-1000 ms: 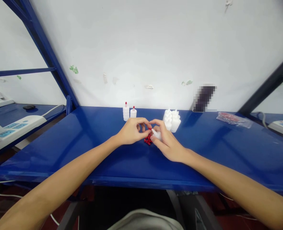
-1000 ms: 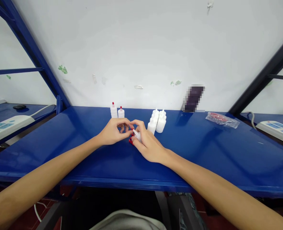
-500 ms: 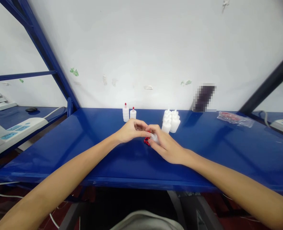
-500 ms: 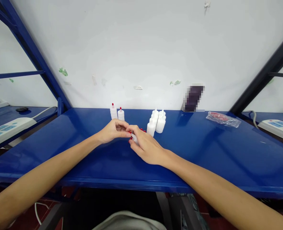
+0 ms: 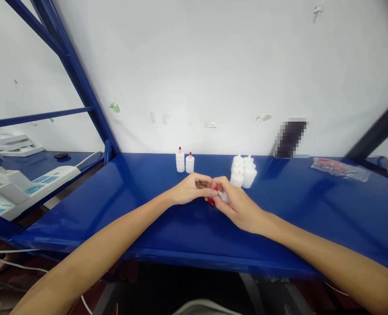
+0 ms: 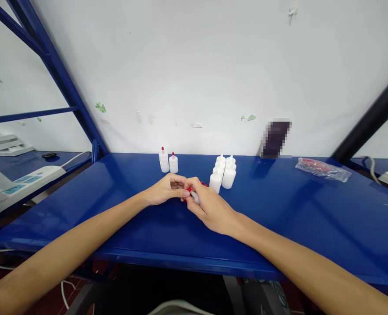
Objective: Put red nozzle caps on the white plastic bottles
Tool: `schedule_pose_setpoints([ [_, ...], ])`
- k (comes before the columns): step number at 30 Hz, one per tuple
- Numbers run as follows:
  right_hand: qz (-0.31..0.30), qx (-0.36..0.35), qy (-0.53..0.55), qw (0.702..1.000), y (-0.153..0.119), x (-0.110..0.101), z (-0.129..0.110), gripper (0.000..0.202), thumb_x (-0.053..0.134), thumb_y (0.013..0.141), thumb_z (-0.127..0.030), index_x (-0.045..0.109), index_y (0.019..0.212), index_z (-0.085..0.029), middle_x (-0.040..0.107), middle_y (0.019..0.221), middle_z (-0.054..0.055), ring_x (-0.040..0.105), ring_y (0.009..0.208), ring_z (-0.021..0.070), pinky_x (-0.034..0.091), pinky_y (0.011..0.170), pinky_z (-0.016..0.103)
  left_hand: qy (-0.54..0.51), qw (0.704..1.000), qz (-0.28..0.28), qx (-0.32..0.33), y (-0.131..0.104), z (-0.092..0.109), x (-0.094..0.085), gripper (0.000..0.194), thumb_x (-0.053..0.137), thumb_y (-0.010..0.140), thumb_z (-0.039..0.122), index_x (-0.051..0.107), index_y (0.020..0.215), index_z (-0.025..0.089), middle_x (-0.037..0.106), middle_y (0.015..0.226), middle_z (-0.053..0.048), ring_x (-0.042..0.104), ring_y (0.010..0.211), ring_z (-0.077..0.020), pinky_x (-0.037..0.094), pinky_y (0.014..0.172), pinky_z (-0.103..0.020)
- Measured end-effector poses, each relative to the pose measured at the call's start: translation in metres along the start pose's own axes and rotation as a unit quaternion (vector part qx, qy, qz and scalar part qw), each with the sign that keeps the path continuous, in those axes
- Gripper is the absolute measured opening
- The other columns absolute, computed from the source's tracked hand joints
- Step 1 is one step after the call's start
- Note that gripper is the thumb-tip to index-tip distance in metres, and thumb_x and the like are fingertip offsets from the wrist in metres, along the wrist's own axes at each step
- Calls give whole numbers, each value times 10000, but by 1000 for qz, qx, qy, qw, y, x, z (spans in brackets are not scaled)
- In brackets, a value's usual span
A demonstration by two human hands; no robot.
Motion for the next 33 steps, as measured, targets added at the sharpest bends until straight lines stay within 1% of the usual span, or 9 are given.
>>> schedule_pose_setpoints([
  [3,-1,9,0,1000,0,0,0,91,453,987,-190,414,1048,-245,656,946,16,616,789,169,453,715,310,0,1000,-1,-6,0,1,0,302,818,769,373,720,871,106,698,754,-29,643,662,-93,525,664,-207],
  [12,35,-18,42,998,0,4,1,66,444,1001,-218,395,1031,-251,671,930,26,645,812,179,491,753,335,-9,1000,0,-26,-1,6,1,337,822,761,394,730,912,107,720,768,-56,674,642,-121,552,638,-229],
  [18,39,-9,48,998,0,6,3,125,503,980,-225,391,1028,-254,693,929,19,670,813,180,498,722,323,-15,999,-25,-27,-2,8,0,310,817,769,356,710,938,120,703,821,-45,664,676,-113,547,656,-230],
  [22,50,5,24,998,1,6,5,128,521,967,-234,413,1034,-250,685,929,14,649,752,169,474,656,294,6,1000,-9,-22,-2,6,2,299,819,760,366,704,865,111,668,737,-22,619,642,-97,511,621,-212],
  [24,56,10,-3,998,1,7,7,156,526,957,-227,433,1080,-248,669,921,12,629,724,166,459,638,294,21,1000,4,-9,-1,4,6,287,806,770,368,704,850,112,642,697,-10,593,626,-89,485,602,-203],
  [27,73,10,10,997,1,7,9,360,534,953,-235,373,1274,-258,640,945,23,628,745,175,475,664,319,42,998,49,10,1,3,10,286,785,780,377,713,896,125,642,709,-12,581,626,-92,469,596,-206],
  [29,82,15,33,996,1,8,11,517,559,946,-260,277,1378,-265,600,895,5,613,730,174,481,670,330,45,992,111,36,3,8,2,293,776,764,386,703,903,140,645,733,-12,566,615,-91,455,581,-208],
  [31,85,20,47,995,2,10,12,559,585,934,-277,246,1378,-266,531,812,-33,582,715,166,479,679,329,50,974,205,87,4,21,-17,283,752,748,399,675,868,155,635,756,-4,540,604,-88,438,563,-210],
  [33,74,20,63,995,1,11,11,447,590,933,-282,284,1259,-266,476,774,-60,541,692,144,473,684,317,109,931,313,153,6,39,-45,257,706,760,406,655,837,166,622,785,-2,547,663,-107,458,612,-229],
])
Point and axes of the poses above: each hand's wrist, its own y-axis towards the middle knuckle, its own x-axis out of the palm, z = x × y, the point moved 1 cm from there along y, towards the middle knuckle
